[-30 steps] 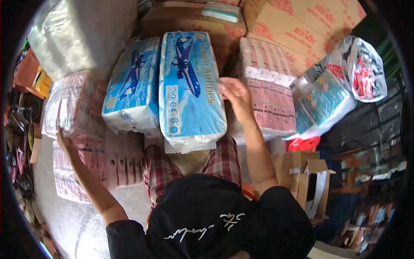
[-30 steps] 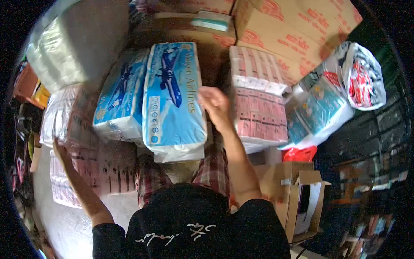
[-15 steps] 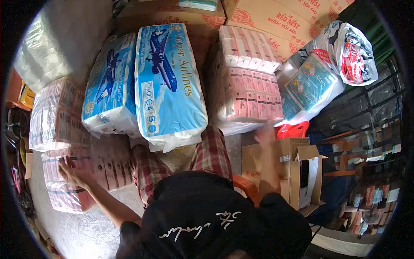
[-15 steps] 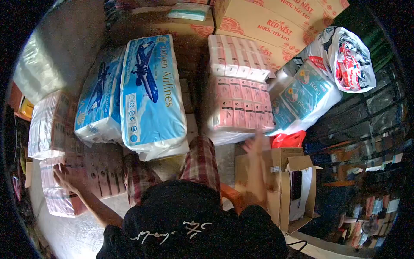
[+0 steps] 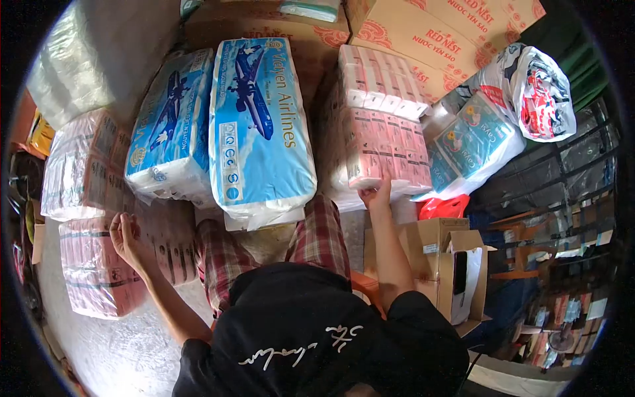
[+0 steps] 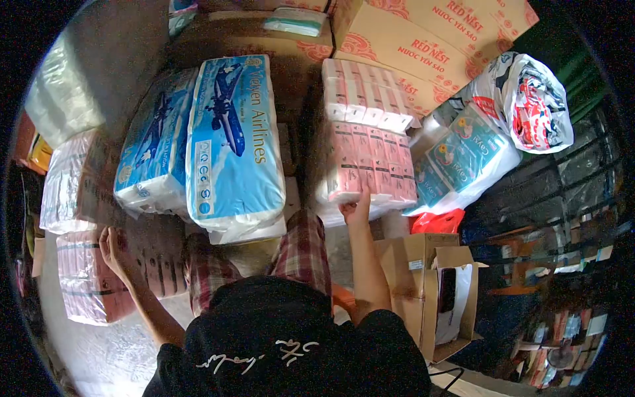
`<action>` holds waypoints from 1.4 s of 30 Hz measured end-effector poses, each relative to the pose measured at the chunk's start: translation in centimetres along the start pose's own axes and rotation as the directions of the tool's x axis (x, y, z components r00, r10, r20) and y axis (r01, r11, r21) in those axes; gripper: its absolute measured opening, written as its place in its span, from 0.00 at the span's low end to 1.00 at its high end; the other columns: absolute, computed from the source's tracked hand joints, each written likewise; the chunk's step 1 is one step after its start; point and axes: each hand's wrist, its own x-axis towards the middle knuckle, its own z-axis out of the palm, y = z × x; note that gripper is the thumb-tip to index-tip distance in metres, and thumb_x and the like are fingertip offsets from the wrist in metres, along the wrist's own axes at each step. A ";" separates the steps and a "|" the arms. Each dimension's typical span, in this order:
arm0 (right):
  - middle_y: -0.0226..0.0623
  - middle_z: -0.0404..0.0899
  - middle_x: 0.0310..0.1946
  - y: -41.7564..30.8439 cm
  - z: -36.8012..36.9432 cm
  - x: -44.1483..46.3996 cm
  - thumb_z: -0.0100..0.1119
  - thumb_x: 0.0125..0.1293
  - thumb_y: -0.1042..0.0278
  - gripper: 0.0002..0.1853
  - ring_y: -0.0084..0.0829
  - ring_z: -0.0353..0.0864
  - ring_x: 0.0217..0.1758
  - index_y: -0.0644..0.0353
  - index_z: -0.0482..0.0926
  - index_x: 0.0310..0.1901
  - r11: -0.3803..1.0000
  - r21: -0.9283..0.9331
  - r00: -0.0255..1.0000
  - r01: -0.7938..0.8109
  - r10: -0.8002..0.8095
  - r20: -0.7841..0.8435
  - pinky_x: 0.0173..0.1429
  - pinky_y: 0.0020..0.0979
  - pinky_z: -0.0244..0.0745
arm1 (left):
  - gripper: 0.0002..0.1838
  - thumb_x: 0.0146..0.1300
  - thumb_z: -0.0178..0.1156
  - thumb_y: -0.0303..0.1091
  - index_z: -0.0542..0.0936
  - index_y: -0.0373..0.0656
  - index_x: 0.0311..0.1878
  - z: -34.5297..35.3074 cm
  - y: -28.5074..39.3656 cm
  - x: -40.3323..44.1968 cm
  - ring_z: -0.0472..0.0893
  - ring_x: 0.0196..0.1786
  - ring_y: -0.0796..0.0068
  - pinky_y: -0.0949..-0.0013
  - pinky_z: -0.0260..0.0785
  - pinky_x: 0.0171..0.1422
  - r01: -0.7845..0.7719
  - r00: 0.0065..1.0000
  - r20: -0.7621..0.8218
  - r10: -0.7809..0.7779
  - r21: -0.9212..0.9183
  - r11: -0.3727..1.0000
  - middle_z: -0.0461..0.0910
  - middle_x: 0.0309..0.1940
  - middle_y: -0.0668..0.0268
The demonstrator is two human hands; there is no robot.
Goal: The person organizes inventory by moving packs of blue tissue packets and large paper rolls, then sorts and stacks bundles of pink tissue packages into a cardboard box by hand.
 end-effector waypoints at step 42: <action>0.38 0.71 0.53 10.5 25.4 -31.0 0.68 0.51 0.58 0.44 0.32 0.73 0.53 0.60 0.56 0.67 0.747 -0.264 -0.264 0.610 0.506 0.821 0.59 0.33 0.65 | 0.33 0.61 0.51 0.48 0.62 0.35 0.64 -14.4 6.8 -9.4 0.77 0.53 0.56 0.53 0.72 0.56 0.180 0.979 0.025 -0.201 -0.555 0.812 0.73 0.54 0.49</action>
